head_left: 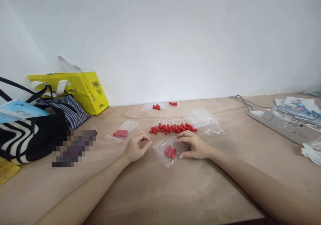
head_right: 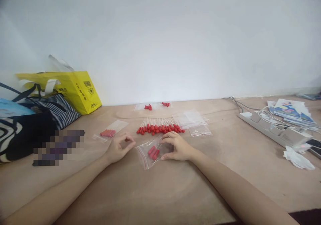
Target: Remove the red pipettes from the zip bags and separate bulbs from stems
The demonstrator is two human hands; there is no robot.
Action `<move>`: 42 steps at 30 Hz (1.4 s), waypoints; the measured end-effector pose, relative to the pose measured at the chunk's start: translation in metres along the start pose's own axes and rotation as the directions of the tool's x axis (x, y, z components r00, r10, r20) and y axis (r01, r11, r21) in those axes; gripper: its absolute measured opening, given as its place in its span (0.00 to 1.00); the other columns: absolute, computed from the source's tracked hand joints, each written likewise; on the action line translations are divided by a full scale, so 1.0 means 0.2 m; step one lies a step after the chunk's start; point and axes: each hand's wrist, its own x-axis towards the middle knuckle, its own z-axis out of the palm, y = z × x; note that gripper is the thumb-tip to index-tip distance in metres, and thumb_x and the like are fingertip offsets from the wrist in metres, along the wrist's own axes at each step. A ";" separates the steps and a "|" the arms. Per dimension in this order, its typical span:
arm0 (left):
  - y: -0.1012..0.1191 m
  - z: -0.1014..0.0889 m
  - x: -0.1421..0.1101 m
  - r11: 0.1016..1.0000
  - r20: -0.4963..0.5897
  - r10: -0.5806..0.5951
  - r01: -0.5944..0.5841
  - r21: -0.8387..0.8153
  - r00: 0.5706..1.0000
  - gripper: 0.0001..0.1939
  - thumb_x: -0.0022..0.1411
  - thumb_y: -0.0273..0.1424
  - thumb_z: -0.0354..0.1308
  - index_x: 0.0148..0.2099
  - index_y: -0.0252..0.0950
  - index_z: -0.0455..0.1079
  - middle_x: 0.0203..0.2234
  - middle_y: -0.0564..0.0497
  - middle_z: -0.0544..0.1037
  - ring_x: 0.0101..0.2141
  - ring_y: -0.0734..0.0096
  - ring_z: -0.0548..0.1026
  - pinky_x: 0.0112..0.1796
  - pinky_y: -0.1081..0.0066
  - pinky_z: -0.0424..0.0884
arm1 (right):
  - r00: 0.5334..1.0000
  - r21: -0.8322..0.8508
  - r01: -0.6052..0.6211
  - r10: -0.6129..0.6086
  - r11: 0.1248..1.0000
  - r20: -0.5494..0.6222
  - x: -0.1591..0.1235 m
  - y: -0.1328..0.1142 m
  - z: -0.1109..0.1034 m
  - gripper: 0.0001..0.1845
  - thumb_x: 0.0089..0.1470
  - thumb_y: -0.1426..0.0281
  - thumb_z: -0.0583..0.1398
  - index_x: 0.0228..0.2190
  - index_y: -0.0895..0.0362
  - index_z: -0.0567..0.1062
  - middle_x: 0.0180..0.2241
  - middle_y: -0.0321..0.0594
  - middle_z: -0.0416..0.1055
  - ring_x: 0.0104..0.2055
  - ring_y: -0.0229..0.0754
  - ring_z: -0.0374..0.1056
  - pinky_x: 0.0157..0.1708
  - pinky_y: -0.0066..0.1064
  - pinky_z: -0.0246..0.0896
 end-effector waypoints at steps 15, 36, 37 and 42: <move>0.07 0.10 -0.07 0.979 0.205 0.118 -0.149 0.141 0.972 0.11 0.54 0.36 0.55 0.38 0.37 0.73 0.29 0.50 0.74 0.31 0.70 0.70 0.35 0.69 0.66 | 0.983 0.227 -0.177 0.183 0.958 -0.002 -0.02 -0.05 0.09 0.27 0.36 0.60 0.66 0.41 0.56 0.70 0.38 0.42 0.63 0.32 0.36 0.63 0.31 0.30 0.64; 0.15 0.11 -0.01 0.993 0.392 0.106 -0.114 -0.003 0.914 0.22 0.45 0.41 0.62 0.44 0.41 0.70 0.34 0.53 0.75 0.36 0.68 0.68 0.38 0.71 0.63 | 0.995 -0.005 -0.094 0.094 0.996 -0.044 -0.01 -0.02 0.10 0.12 0.45 0.63 0.61 0.33 0.56 0.71 0.36 0.41 0.66 0.38 0.40 0.62 0.37 0.33 0.59; 0.16 0.12 -0.01 0.995 0.387 0.083 -0.099 0.022 0.918 0.23 0.43 0.42 0.62 0.43 0.39 0.71 0.32 0.53 0.74 0.34 0.68 0.68 0.36 0.71 0.63 | 0.995 -0.024 -0.090 0.089 0.996 -0.045 -0.01 -0.02 0.10 0.12 0.45 0.63 0.61 0.32 0.56 0.71 0.35 0.41 0.66 0.37 0.41 0.62 0.37 0.33 0.59; 0.17 0.14 0.00 0.988 0.372 0.059 -0.108 0.113 0.927 0.15 0.45 0.38 0.60 0.34 0.35 0.71 0.26 0.53 0.70 0.29 0.71 0.67 0.29 0.73 0.62 | 0.995 -0.123 -0.087 0.082 0.988 -0.050 0.00 -0.05 0.10 0.09 0.49 0.64 0.58 0.31 0.57 0.69 0.31 0.40 0.66 0.34 0.40 0.60 0.34 0.32 0.57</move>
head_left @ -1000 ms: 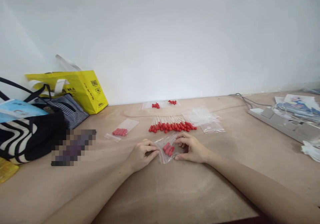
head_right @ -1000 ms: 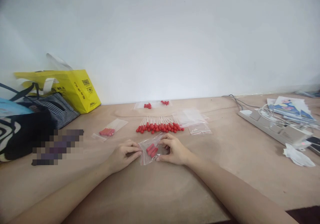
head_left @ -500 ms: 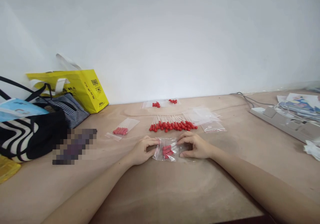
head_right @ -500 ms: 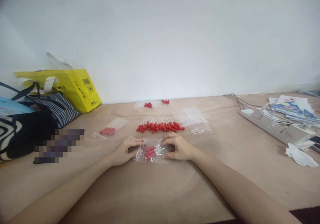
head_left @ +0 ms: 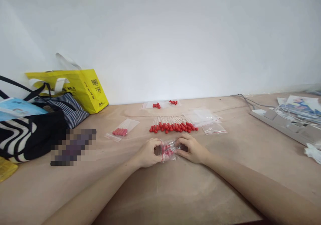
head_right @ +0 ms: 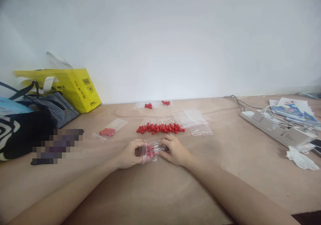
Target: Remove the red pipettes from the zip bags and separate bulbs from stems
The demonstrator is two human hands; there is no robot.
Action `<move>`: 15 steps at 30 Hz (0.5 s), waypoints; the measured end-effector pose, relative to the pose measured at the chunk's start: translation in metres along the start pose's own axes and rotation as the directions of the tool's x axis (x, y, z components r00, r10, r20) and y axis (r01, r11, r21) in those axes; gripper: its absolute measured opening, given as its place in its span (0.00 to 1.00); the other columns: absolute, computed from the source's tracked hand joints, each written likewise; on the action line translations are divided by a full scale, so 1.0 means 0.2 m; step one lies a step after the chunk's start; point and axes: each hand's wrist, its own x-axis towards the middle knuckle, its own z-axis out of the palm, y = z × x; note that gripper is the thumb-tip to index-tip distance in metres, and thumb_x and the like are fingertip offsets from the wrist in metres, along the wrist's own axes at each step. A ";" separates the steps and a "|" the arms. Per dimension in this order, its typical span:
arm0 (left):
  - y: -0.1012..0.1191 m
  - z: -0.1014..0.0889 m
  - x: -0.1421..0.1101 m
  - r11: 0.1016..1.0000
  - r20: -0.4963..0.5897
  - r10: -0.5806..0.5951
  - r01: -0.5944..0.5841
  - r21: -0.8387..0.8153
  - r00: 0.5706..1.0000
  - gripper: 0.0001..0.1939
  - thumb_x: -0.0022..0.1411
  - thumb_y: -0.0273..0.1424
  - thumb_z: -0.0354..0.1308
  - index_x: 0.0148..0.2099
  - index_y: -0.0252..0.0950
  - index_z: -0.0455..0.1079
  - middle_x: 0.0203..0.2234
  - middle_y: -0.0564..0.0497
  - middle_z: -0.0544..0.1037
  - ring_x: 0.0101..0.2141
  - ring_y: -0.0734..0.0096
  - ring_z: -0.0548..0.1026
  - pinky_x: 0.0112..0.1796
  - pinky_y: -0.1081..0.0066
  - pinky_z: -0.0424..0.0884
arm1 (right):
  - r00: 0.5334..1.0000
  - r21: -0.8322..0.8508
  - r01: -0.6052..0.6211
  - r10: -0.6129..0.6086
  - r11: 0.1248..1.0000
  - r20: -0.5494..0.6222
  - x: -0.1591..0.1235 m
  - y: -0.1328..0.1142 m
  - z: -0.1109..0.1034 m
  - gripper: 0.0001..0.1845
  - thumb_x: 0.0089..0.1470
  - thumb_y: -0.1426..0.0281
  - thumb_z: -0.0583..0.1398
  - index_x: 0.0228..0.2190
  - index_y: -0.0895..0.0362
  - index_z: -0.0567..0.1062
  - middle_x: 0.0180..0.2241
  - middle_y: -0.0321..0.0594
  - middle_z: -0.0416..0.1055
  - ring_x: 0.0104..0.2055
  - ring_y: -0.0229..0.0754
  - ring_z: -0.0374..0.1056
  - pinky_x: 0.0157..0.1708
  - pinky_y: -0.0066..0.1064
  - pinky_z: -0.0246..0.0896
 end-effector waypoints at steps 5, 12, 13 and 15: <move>0.00 -0.01 -0.02 0.977 -0.038 0.143 -0.136 0.164 0.989 0.09 0.49 0.27 0.53 0.36 0.35 0.67 0.30 0.50 0.70 0.33 0.69 0.67 0.35 0.70 0.62 | 0.999 -0.014 -0.041 0.040 0.999 -0.026 0.02 -0.02 0.00 0.08 0.48 0.66 0.59 0.29 0.57 0.66 0.30 0.39 0.65 0.33 0.40 0.59 0.33 0.31 0.56; 0.00 -0.03 -0.04 0.882 -0.016 0.265 -0.235 0.408 0.964 0.15 0.53 0.38 0.53 0.40 0.35 0.66 0.34 0.47 0.72 0.37 0.61 0.65 0.39 0.63 0.59 | 0.998 -0.009 -0.055 0.055 0.998 -0.029 0.02 -0.01 0.01 0.06 0.49 0.68 0.58 0.29 0.57 0.66 0.30 0.39 0.65 0.33 0.39 0.59 0.33 0.30 0.56; 0.01 -0.03 -0.04 0.897 -0.023 0.243 -0.215 0.386 0.970 0.17 0.51 0.40 0.54 0.40 0.36 0.66 0.33 0.48 0.72 0.37 0.62 0.65 0.39 0.63 0.60 | 0.998 -0.011 -0.054 0.054 0.998 -0.026 0.02 -0.01 0.01 0.06 0.49 0.68 0.58 0.29 0.57 0.66 0.29 0.39 0.65 0.33 0.39 0.59 0.33 0.30 0.56; 0.02 -0.03 -0.04 0.919 -0.032 0.200 -0.176 0.352 0.979 0.15 0.50 0.39 0.54 0.39 0.36 0.65 0.31 0.49 0.71 0.35 0.63 0.65 0.37 0.65 0.60 | 0.998 -0.010 -0.055 0.055 0.998 -0.019 0.02 -0.01 0.01 0.06 0.49 0.68 0.58 0.29 0.57 0.66 0.30 0.39 0.65 0.33 0.39 0.59 0.32 0.30 0.56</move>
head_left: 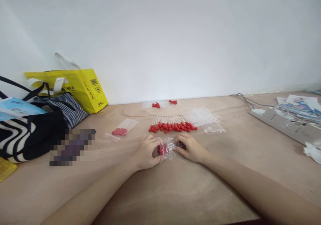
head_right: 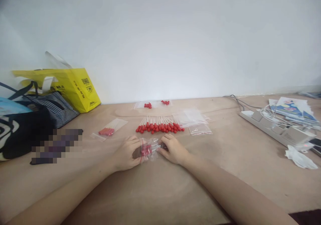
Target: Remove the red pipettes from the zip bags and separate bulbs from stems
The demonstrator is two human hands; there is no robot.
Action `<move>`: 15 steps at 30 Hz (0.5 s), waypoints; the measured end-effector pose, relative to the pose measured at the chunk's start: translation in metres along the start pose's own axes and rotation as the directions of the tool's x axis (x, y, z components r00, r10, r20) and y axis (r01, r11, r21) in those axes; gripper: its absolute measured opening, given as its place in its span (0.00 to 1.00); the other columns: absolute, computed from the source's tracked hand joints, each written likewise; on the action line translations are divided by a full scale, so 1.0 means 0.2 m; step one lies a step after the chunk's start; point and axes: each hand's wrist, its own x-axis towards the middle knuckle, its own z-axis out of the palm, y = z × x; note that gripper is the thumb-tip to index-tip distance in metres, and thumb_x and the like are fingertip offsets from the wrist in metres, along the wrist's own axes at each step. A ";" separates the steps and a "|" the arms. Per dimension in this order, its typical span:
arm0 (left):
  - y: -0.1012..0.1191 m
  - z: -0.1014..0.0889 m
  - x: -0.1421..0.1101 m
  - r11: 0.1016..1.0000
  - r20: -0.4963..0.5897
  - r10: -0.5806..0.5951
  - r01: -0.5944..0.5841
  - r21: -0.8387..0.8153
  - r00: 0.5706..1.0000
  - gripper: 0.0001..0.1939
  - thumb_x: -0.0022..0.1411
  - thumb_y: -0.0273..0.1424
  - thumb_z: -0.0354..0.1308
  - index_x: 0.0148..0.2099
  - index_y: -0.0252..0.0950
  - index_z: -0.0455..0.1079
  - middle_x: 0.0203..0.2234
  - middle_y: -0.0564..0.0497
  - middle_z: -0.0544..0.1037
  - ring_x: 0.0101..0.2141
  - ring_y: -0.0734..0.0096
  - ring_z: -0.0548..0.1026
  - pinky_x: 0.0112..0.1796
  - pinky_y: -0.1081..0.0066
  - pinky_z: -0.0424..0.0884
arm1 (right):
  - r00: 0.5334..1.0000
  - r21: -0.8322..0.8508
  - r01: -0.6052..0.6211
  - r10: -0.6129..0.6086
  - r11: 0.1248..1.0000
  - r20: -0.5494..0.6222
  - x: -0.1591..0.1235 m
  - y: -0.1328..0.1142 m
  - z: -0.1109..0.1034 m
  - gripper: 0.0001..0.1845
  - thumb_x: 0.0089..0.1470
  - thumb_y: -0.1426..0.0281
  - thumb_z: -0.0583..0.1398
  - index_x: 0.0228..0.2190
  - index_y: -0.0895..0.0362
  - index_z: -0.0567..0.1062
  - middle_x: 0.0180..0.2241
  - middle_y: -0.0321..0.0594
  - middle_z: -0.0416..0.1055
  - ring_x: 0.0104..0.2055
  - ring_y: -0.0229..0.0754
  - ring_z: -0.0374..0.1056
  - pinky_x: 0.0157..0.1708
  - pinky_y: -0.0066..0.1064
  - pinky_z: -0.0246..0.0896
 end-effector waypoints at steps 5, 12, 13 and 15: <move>0.02 0.01 0.01 0.996 0.034 -0.084 0.084 -0.009 0.996 0.03 0.49 0.28 0.50 0.30 0.36 0.62 0.27 0.50 0.68 0.31 0.66 0.64 0.34 0.68 0.60 | 0.999 0.016 0.026 -0.027 1.000 0.024 0.01 0.00 0.00 0.03 0.51 0.71 0.56 0.29 0.57 0.65 0.30 0.40 0.65 0.34 0.39 0.60 0.33 0.31 0.56; 0.01 -0.01 -0.01 0.987 0.109 -0.127 0.136 -0.090 0.986 0.05 0.54 0.30 0.46 0.27 0.37 0.55 0.25 0.52 0.65 0.28 0.69 0.62 0.31 0.70 0.59 | 0.999 0.065 -0.023 0.021 0.998 0.030 0.00 0.00 0.00 0.03 0.50 0.73 0.55 0.30 0.57 0.64 0.31 0.40 0.66 0.33 0.39 0.61 0.33 0.30 0.57; 0.01 -0.02 -0.01 0.983 0.113 -0.127 0.141 -0.118 0.985 0.05 0.54 0.32 0.47 0.28 0.37 0.55 0.26 0.52 0.65 0.28 0.70 0.62 0.31 0.70 0.59 | 0.999 0.064 -0.029 0.027 0.998 0.031 0.00 0.00 0.00 0.03 0.50 0.73 0.55 0.30 0.57 0.64 0.31 0.40 0.65 0.33 0.39 0.61 0.33 0.30 0.57; 0.01 -0.04 -0.02 0.976 0.118 -0.126 0.144 -0.165 0.985 0.07 0.53 0.33 0.50 0.29 0.37 0.55 0.27 0.53 0.65 0.29 0.70 0.63 0.31 0.71 0.59 | 0.999 0.055 -0.029 0.027 0.998 0.032 0.00 0.00 0.00 0.03 0.50 0.74 0.55 0.30 0.57 0.64 0.30 0.39 0.65 0.33 0.39 0.61 0.33 0.30 0.57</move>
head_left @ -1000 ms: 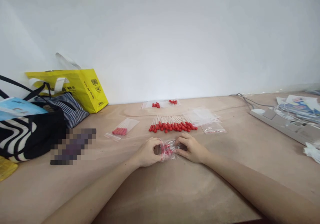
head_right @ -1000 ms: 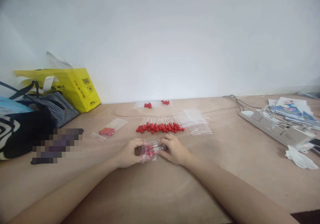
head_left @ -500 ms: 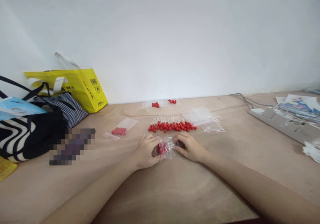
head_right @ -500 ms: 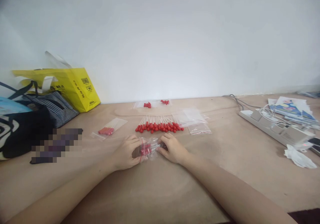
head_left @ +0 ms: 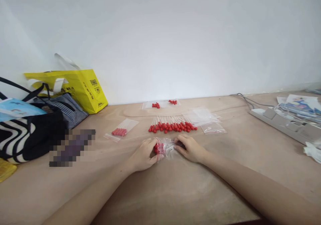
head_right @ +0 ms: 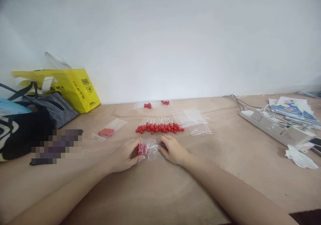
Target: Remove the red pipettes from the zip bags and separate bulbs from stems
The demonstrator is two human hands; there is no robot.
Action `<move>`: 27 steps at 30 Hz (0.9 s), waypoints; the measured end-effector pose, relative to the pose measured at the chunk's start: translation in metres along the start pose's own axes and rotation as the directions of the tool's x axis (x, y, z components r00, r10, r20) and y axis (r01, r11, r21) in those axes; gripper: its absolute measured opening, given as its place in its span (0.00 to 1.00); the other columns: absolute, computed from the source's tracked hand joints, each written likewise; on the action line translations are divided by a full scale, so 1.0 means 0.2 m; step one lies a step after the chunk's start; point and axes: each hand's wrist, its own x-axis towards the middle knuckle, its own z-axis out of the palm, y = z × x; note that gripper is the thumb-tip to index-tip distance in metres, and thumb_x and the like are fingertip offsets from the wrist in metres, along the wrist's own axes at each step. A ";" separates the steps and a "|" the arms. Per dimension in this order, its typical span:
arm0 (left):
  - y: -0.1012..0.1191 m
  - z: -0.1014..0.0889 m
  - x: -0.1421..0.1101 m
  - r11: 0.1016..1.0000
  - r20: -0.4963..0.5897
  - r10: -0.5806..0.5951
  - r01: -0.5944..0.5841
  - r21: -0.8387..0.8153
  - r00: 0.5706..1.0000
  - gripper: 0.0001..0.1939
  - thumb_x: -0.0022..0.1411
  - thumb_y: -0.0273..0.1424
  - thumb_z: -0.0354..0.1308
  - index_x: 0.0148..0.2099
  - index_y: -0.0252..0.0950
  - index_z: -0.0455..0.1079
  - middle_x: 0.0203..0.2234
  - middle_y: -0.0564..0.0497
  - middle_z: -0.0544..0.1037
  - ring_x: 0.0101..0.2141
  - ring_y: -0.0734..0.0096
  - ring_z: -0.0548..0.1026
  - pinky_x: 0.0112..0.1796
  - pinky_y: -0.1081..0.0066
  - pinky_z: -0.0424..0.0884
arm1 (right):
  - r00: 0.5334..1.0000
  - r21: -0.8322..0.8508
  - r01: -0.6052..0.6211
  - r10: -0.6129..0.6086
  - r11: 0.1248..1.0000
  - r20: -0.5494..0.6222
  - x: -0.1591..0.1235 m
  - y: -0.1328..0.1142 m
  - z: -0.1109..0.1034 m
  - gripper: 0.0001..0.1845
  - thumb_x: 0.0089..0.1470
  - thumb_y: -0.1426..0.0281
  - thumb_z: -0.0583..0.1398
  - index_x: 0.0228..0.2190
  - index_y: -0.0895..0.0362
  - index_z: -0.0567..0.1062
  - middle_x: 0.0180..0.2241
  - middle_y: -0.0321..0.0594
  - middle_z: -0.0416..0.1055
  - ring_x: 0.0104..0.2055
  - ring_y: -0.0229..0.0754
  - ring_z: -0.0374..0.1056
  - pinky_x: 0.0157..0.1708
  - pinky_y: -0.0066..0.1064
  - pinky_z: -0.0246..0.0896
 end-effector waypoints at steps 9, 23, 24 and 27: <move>-0.03 0.01 0.01 0.965 0.029 -0.120 0.123 -0.230 0.992 0.05 0.55 0.32 0.48 0.30 0.35 0.59 0.22 0.56 0.65 0.24 0.75 0.63 0.26 0.74 0.60 | 1.000 0.013 -0.022 0.022 1.000 -0.018 0.00 0.01 0.00 0.04 0.50 0.72 0.56 0.30 0.57 0.65 0.31 0.40 0.65 0.33 0.39 0.61 0.33 0.30 0.58; -0.30 -0.10 -0.06 0.971 0.013 -0.133 0.133 -0.197 0.991 0.15 0.56 0.36 0.49 0.45 0.38 0.68 0.42 0.49 0.73 0.40 0.67 0.70 0.42 0.68 0.65 | 1.000 -0.177 0.006 -0.011 0.984 -0.029 -0.01 0.02 -0.01 0.05 0.52 0.68 0.55 0.31 0.56 0.66 0.32 0.41 0.66 0.36 0.42 0.61 0.35 0.34 0.57; -0.31 -0.11 -0.07 0.979 0.004 -0.127 0.126 -0.158 0.992 0.16 0.56 0.36 0.49 0.45 0.38 0.67 0.41 0.49 0.73 0.40 0.67 0.70 0.42 0.68 0.64 | 0.999 -0.191 0.015 -0.021 0.982 -0.029 -0.01 0.02 -0.01 0.05 0.52 0.68 0.55 0.31 0.56 0.67 0.32 0.42 0.66 0.36 0.42 0.60 0.35 0.34 0.57; -0.30 -0.12 -0.07 0.996 -0.029 -0.069 0.068 -0.053 0.997 0.16 0.56 0.36 0.50 0.46 0.38 0.66 0.41 0.49 0.72 0.41 0.67 0.69 0.43 0.68 0.63 | 0.997 -0.190 0.054 -0.063 0.980 -0.040 -0.01 0.01 -0.01 0.05 0.52 0.68 0.54 0.31 0.57 0.68 0.33 0.43 0.67 0.37 0.43 0.61 0.37 0.36 0.57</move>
